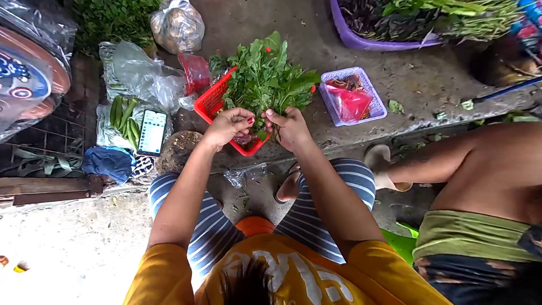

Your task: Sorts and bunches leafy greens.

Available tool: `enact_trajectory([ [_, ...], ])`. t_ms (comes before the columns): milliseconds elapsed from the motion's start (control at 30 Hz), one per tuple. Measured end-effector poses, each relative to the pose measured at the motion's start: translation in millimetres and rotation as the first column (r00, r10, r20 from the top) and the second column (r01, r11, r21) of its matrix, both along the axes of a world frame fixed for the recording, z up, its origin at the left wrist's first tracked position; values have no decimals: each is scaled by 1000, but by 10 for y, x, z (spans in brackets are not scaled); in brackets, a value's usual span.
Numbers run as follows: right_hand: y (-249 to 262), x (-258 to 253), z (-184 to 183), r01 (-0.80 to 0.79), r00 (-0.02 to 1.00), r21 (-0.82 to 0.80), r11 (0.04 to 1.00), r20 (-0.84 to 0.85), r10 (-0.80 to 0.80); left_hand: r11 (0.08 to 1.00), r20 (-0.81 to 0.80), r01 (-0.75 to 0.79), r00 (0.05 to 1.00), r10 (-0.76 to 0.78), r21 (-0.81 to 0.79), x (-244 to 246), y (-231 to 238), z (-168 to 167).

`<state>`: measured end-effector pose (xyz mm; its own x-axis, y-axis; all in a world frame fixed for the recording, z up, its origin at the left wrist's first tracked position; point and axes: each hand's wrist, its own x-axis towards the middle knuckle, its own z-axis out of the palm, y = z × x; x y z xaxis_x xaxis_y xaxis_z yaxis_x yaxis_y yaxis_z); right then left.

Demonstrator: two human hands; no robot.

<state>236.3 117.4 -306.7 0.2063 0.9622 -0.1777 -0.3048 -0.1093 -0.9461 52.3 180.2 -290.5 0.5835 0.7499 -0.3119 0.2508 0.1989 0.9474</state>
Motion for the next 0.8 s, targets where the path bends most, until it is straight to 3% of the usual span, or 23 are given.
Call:
enact_trajectory([
  [233, -56, -13, 13, -75, 996, 15, 997, 55, 74, 1000, 2, 27, 1000, -27, 3, 83, -60, -47],
  [367, -60, 25, 3, -99, 970, -11, 995, 221, 99, 995, 15, -95, 995, 96, -10, 91, -14, -67],
  [433, -68, 54, -10, -152, 900, -44, 987, 407, 157, 983, 84, -168, 981, 174, -78, 75, 13, -59],
  [533, -88, 69, -29, -277, 660, -149, 949, 689, 301, 956, 203, -221, 944, 259, -190, 63, 15, -69],
  [600, -123, 28, -32, -299, 576, -195, 934, 743, 340, 955, 141, -265, 949, 283, -136, 121, -36, -83],
  [800, -179, 30, 19, -222, 796, -280, 934, 502, 339, 980, 107, -167, 978, 179, -109, 405, -85, -193],
])
